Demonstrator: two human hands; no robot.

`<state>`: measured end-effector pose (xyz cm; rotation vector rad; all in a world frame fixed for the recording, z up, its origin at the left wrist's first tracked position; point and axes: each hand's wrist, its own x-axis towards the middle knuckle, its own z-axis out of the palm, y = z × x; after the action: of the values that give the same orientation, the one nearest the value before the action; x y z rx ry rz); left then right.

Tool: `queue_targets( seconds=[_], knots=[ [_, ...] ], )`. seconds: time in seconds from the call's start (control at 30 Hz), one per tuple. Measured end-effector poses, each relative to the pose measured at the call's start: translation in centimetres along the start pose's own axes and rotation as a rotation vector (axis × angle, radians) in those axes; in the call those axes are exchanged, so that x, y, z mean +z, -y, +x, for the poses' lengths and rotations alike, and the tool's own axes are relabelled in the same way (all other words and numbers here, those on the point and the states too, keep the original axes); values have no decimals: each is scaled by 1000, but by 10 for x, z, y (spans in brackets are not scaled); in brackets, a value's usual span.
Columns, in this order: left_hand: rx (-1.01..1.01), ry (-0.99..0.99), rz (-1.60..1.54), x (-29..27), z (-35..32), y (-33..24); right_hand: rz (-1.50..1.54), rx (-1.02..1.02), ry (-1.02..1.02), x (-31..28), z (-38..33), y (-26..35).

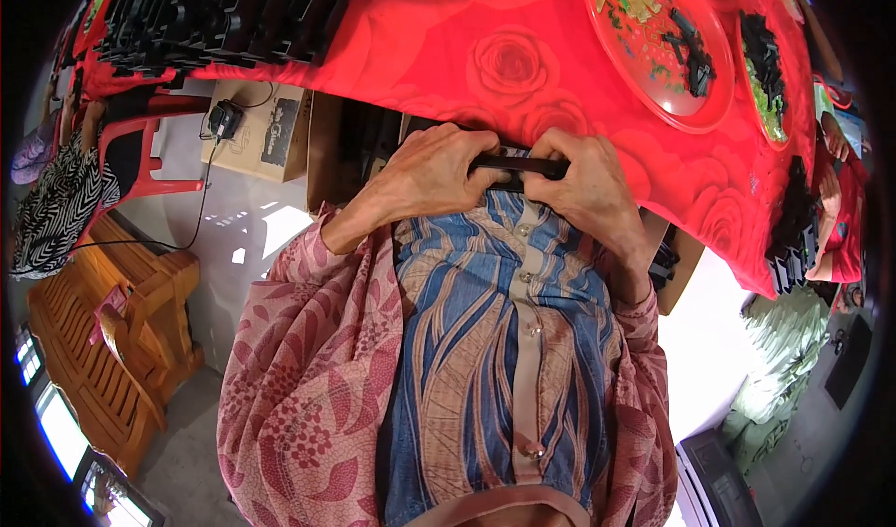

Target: The person assembles plastic components by hand, inserting small parts and springs into plastic housings and pressing the pieces into place.

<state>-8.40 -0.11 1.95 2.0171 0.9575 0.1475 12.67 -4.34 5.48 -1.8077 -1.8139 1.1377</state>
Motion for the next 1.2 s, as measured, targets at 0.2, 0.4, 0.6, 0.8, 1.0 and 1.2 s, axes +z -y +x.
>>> queue_targets(
  seconds=[0.2,0.4,0.6,0.8,1.0,1.2],
  knots=[
    [-70,79,77,-1,0,-11,9,-7,16,1,-1,-5],
    [-22,184,-148,-12,5,2,121,-86,-66,2,-5,0],
    [98,69,-277,-12,-1,11,172,-129,1,-3,-1,2],
    [116,116,-280,-17,5,8,54,-130,18,-6,0,-1],
    [170,84,-162,-15,3,3,-81,-185,12,-4,-6,-1],
    [89,86,25,-19,-5,-13,-176,-202,-61,9,-11,3]
  ],
)
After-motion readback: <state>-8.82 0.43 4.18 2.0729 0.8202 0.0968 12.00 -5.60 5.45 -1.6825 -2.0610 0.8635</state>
